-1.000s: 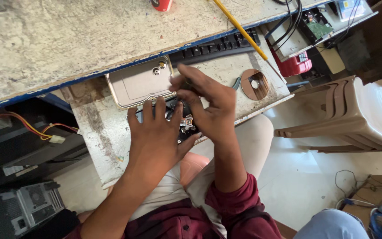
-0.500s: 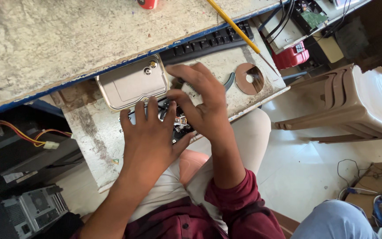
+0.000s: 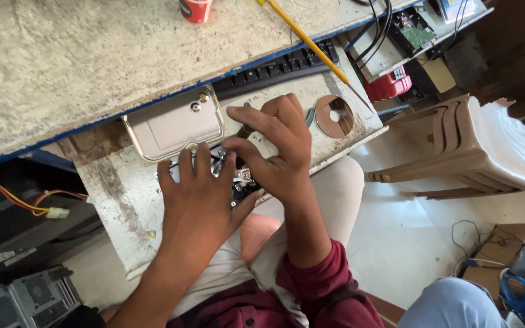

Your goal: The person uses a screwdriver to remove screws from a hard drive placed on their lap. They carefully unscrew multiple fasteners and set them aside on the workbench while holding the drive steady with the other hand.

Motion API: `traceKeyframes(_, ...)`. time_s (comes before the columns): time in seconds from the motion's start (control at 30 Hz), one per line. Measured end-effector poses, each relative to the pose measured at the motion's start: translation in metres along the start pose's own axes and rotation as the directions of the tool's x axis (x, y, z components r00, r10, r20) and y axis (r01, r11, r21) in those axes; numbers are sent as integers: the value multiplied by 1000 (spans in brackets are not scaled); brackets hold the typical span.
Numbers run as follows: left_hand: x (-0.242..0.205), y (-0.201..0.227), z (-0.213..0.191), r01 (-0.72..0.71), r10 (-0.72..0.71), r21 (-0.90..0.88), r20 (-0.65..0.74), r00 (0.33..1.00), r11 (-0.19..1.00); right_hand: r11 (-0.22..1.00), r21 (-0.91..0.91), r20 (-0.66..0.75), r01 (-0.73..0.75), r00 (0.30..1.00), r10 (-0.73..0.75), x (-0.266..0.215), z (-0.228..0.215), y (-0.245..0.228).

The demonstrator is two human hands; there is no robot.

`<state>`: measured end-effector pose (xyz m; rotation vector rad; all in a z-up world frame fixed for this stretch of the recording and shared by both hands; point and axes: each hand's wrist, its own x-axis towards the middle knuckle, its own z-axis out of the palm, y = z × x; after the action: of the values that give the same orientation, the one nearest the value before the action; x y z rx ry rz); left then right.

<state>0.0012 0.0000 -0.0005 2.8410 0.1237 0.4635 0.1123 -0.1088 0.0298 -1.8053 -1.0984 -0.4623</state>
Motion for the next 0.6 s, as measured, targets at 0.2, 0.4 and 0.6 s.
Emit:
traceKeyframes(0.2,1,-1,0,-5,5,32,4,1000,999,998,-16,34,56,998,-55,-1,1,3)
traceKeyframes(0.4,1,0,1,-7,8,32,-20,1000,999,999,52,85,13,996,-18,-2,0,-1)
traceKeyframes(0.6,0,-1,2,-12,13,45,-16,1000,999,991,113,133,-68,990,53,-5,-3,1)
